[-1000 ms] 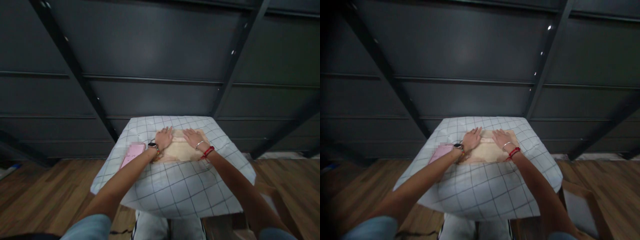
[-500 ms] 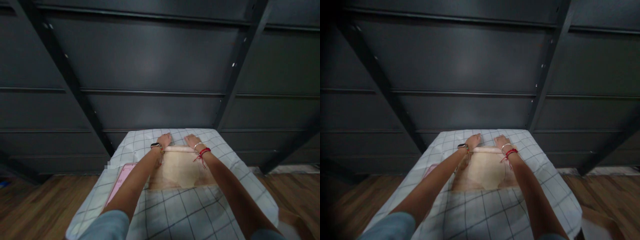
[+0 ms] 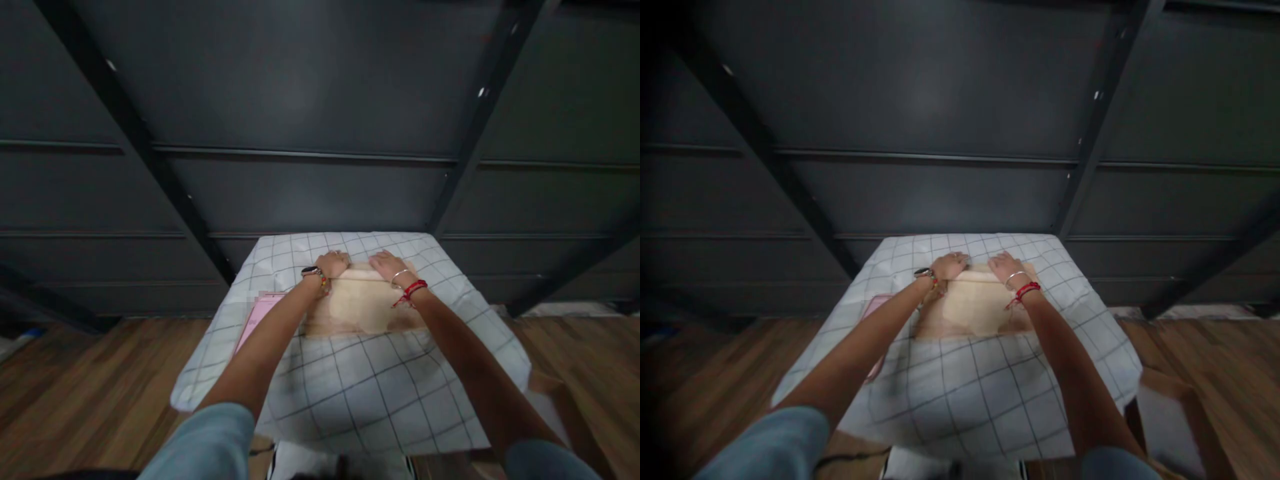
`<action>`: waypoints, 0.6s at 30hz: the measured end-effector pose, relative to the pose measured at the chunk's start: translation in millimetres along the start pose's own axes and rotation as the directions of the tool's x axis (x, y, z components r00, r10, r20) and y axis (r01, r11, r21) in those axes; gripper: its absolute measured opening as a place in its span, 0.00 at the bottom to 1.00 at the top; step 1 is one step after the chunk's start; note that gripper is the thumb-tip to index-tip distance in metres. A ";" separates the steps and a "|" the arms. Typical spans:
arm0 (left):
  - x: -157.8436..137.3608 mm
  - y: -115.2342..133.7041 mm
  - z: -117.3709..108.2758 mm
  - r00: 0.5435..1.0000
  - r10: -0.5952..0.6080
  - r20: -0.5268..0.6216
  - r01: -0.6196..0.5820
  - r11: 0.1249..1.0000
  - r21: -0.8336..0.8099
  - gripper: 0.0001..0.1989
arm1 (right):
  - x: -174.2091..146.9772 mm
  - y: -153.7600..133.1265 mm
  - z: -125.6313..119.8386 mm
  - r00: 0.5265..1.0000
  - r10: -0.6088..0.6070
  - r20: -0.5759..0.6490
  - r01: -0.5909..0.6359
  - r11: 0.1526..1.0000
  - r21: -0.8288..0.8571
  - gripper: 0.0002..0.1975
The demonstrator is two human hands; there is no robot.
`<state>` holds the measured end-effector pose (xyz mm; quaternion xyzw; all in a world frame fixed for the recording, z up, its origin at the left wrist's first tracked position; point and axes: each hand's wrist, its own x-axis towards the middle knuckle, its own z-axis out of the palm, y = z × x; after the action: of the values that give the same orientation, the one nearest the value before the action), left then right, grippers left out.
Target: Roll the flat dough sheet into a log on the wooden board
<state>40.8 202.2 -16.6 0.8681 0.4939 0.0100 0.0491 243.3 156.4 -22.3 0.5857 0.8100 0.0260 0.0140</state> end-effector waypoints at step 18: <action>-154.3 42.4 25.0 0.940 0.210 -0.269 -0.193 0.977 0.089 0.27 | -140.3 -63.7 -2.2 0.983 0.023 -0.184 -0.028 0.999 -0.027 0.26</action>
<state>-0.3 46.3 -32.6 0.9052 0.4044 0.1213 -0.0484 226.7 3.2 -24.9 0.5909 0.7997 0.0921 -0.0527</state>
